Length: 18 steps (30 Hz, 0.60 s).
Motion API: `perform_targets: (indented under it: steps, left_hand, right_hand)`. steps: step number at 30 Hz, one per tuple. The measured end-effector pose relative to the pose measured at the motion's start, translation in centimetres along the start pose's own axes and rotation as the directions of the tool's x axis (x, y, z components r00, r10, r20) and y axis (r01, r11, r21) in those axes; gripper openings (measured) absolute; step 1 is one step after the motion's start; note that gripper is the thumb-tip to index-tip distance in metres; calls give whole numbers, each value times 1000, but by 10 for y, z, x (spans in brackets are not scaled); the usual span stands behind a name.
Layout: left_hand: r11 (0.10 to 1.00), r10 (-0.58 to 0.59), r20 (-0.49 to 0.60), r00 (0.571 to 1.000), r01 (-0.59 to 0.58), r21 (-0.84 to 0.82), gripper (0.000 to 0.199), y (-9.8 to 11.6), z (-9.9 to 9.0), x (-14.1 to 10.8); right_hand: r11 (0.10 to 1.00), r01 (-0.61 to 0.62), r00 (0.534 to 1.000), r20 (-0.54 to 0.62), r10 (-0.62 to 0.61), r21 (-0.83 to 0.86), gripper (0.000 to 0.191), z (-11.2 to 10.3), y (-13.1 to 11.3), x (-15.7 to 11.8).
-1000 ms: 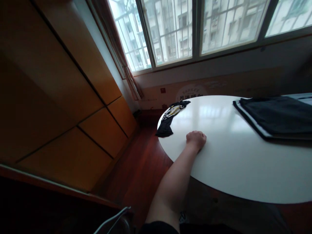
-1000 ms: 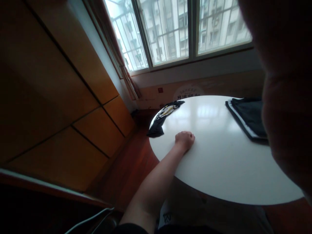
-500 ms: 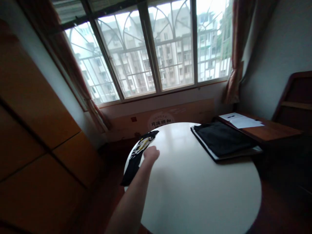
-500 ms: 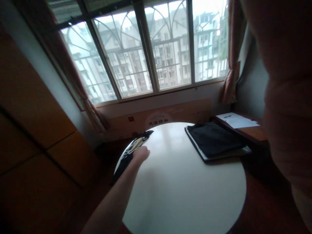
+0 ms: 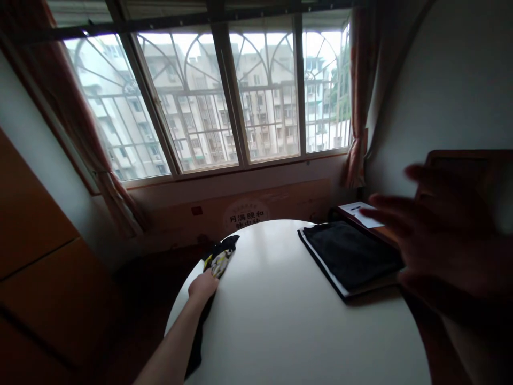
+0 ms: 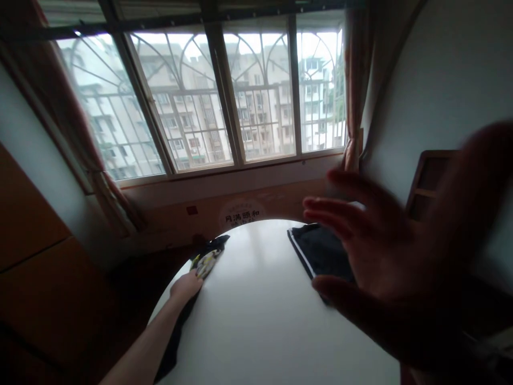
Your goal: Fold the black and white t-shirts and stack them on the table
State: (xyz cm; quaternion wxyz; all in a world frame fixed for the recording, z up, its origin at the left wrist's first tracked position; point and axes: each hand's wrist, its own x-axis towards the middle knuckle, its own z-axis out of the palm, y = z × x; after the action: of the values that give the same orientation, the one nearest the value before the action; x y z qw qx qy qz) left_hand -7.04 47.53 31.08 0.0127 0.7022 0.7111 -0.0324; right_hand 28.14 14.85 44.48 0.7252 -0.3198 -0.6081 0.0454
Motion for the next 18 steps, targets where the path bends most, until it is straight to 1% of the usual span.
perform_targets:
  steps: [1,2,3,4,5,6,7,8,9,10,11,12,13,14,15,16,17,18]
  left_hand:
    - [997,71,33,997,-71,-2,28,10,0,-3]
    - [988,151,70,986,-151,-9,21,22,2,-9]
    - [972,237,113,965,-236,-22,15,36,5,-18]
    - [947,322,156,934,-319,-42,11,50,10,-30]
    - [915,403,198,894,-397,-69,9,65,15,-44]
    - [881,472,243,847,-462,-102,7,79,19,-60]
    - [845,533,283,797,-516,-138,8,93,22,-77]
    - [797,602,329,728,-574,-188,12,105,22,-93]
    - [721,688,380,619,-641,-262,18,114,20,-107]
    - [614,779,427,459,-695,-373,27,119,15,-118]
    - [499,847,457,272,-702,-508,37,121,9,-125]
    - [393,889,450,88,-653,-647,46,120,1,-128]
    - [314,913,406,-41,-564,-764,54,116,-6,-127]
    - [271,936,345,-75,-473,-839,57,109,-11,-121]
    - [253,960,280,-3,-419,-872,56,102,-14,-113]
    - [264,963,214,163,-424,-867,51,94,-14,-102]
    - [323,911,133,391,-476,-818,45,87,-11,-91]
    - [436,795,33,606,-532,-726,40,81,-6,-79]
  right_hand:
    - [998,-26,999,-30,28,59,84,12,15,-2]
    - [990,-84,996,-18,87,117,86,25,38,-6]
    - [975,-177,984,61,170,137,74,39,67,-14]
    - [948,-295,947,166,275,115,63,52,99,-24]
    - [909,-413,879,280,385,46,54,64,132,-36]
    - [865,-497,793,369,484,-68,49,75,163,-50]
    - [831,-514,719,421,553,-214,46,84,190,-63]
    - [796,-497,657,450,606,-346,44,90,211,-76]
    - [764,-465,605,469,644,-448,43,95,226,-87]
    - [740,-430,566,484,668,-517,43,98,236,-96]
    - [723,-408,535,495,684,-557,45,99,240,-103]
    - [712,-399,512,504,696,-578,47,99,242,-106]
    - [704,-394,498,507,704,-590,49,98,241,-108]
    - [700,-382,497,505,706,-603,53,96,240,-109]
    - [698,-361,502,502,704,-618,56,95,238,-109]
    - [696,-333,511,499,700,-636,59,94,236,-109]
    - [693,-303,515,499,697,-655,58,93,235,-109]
    - [686,-274,511,502,697,-674,56,93,234,-109]
